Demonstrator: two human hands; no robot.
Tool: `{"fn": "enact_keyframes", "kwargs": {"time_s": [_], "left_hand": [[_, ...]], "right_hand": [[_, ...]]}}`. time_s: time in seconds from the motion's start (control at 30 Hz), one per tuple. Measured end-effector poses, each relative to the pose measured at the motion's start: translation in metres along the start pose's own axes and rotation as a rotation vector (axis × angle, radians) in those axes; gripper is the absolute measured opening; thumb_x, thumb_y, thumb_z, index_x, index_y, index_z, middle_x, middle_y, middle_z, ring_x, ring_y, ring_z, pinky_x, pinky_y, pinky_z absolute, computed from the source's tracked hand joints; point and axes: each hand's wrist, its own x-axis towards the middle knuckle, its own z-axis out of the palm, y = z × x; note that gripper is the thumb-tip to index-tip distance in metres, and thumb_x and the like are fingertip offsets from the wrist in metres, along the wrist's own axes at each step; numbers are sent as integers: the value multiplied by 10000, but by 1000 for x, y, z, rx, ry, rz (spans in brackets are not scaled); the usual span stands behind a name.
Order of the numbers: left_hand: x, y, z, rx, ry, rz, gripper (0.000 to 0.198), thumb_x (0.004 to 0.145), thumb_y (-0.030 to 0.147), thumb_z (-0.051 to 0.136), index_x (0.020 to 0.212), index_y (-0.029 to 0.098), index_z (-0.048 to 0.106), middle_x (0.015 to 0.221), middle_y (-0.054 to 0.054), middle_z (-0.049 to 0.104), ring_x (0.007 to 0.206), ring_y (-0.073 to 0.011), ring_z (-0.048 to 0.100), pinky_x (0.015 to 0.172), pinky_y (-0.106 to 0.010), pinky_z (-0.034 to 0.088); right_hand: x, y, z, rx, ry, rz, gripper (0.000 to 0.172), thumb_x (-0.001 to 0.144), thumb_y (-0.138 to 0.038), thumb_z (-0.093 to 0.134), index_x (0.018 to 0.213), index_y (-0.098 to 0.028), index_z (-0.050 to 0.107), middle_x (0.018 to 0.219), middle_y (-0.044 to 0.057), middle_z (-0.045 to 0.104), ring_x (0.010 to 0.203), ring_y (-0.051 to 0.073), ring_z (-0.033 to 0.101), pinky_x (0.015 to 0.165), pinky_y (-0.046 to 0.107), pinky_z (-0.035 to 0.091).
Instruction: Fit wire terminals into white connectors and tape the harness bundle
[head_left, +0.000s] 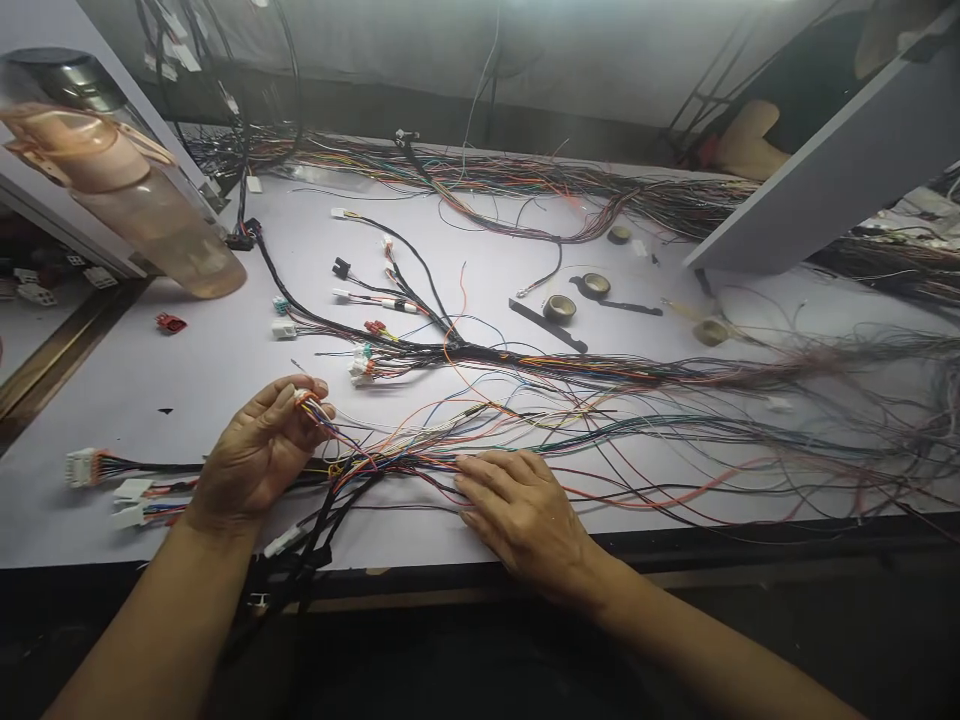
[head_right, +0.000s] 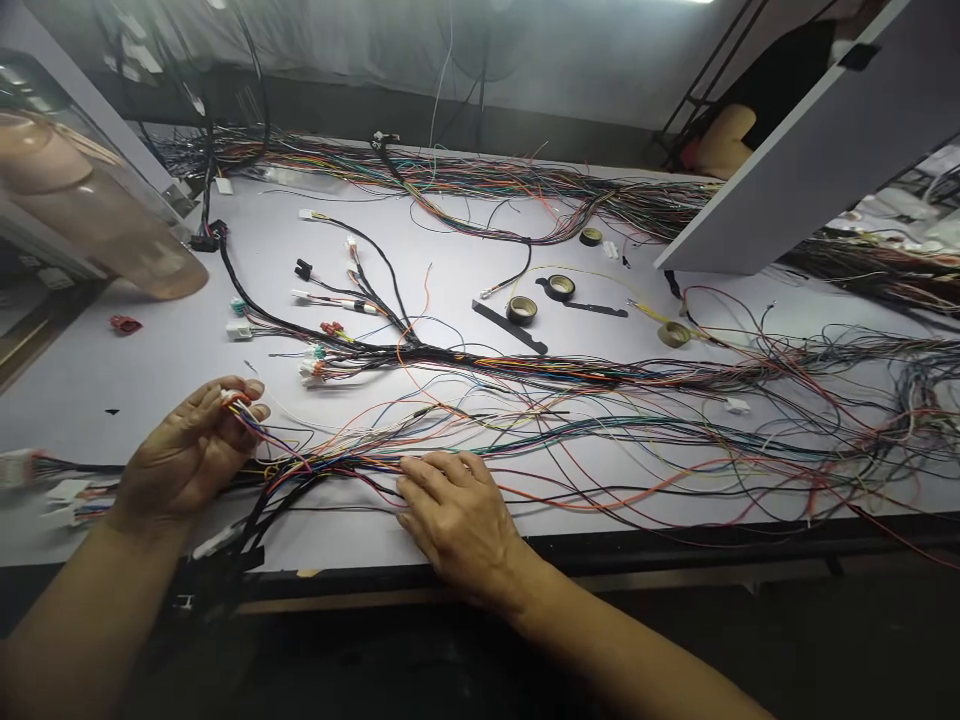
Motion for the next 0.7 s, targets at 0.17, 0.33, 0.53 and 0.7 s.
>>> {"fn": "enact_keyframes", "kwargs": {"time_s": [0.17, 0.33, 0.53, 0.7], "left_hand": [[-9, 7, 12, 47, -28, -24, 172, 733, 180, 733, 892, 124, 697, 887, -48, 679, 677, -139, 668, 621, -244, 598], [-25, 5, 15, 7, 24, -4, 210, 714, 189, 768, 904, 135, 698, 875, -23, 679, 693, -112, 669, 677, -222, 591], [-47, -12, 1, -98, 169, 43, 223, 701, 213, 788, 901, 176, 696, 898, 7, 691, 738, -102, 676, 703, -202, 588], [-50, -15, -1, -109, 176, 64, 207, 697, 220, 792, 881, 188, 702, 913, 10, 696, 733, -98, 676, 709, -203, 591]], "right_hand": [[23, 2, -6, 6, 64, -49, 274, 942, -247, 511, 1181, -161, 615, 1238, 82, 646, 1109, 217, 569, 939, 393, 415], [50, 6, 5, -37, 36, -114, 344, 951, -282, 500, 1264, -158, 569, 1357, 92, 566, 1228, 243, 506, 1000, 416, 404], [36, 4, 15, -88, -59, -103, 356, 959, -317, 492, 1264, -152, 570, 1347, 78, 577, 1201, 248, 522, 944, 415, 411], [25, -5, 16, -92, -61, -50, 373, 956, -306, 498, 1290, -147, 546, 1364, 91, 561, 1204, 252, 509, 948, 421, 373]]}}
